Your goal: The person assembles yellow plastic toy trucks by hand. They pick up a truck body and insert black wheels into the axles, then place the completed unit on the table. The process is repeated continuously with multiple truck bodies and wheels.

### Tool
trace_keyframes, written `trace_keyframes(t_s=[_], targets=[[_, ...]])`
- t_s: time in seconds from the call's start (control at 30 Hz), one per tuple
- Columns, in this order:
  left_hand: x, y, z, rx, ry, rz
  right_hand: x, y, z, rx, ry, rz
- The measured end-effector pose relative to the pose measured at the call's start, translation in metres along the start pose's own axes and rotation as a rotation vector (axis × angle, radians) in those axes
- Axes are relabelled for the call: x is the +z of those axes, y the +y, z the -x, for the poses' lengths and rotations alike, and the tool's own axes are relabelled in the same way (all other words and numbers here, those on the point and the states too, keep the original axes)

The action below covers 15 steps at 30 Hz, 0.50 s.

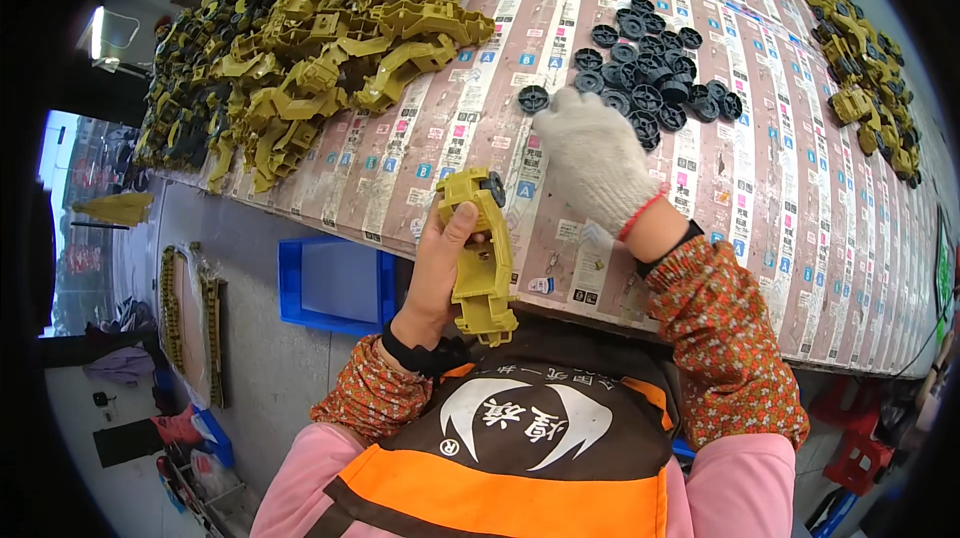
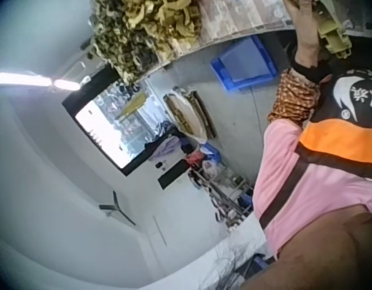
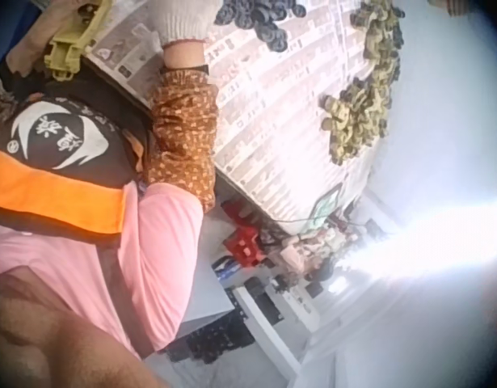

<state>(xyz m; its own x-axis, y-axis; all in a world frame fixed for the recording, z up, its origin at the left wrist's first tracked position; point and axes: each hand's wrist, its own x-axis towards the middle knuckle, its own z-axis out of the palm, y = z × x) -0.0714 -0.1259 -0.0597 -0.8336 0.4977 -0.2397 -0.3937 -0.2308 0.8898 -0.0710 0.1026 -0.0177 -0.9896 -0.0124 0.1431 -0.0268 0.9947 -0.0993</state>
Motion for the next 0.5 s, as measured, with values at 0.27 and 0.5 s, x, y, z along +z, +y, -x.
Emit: trace_keyframes(t_s=[0.27, 0.5], targets=[[0.008, 0.002, 0.0, -0.103, -0.056, 0.142, -0.001, 0.023, 0.033, 0.076, -0.032, -0.113], [0.016, 0.003, -0.002, -0.013, -0.042, 0.212, -0.039, -0.005, 0.07, 0.249, -0.156, -1.076]])
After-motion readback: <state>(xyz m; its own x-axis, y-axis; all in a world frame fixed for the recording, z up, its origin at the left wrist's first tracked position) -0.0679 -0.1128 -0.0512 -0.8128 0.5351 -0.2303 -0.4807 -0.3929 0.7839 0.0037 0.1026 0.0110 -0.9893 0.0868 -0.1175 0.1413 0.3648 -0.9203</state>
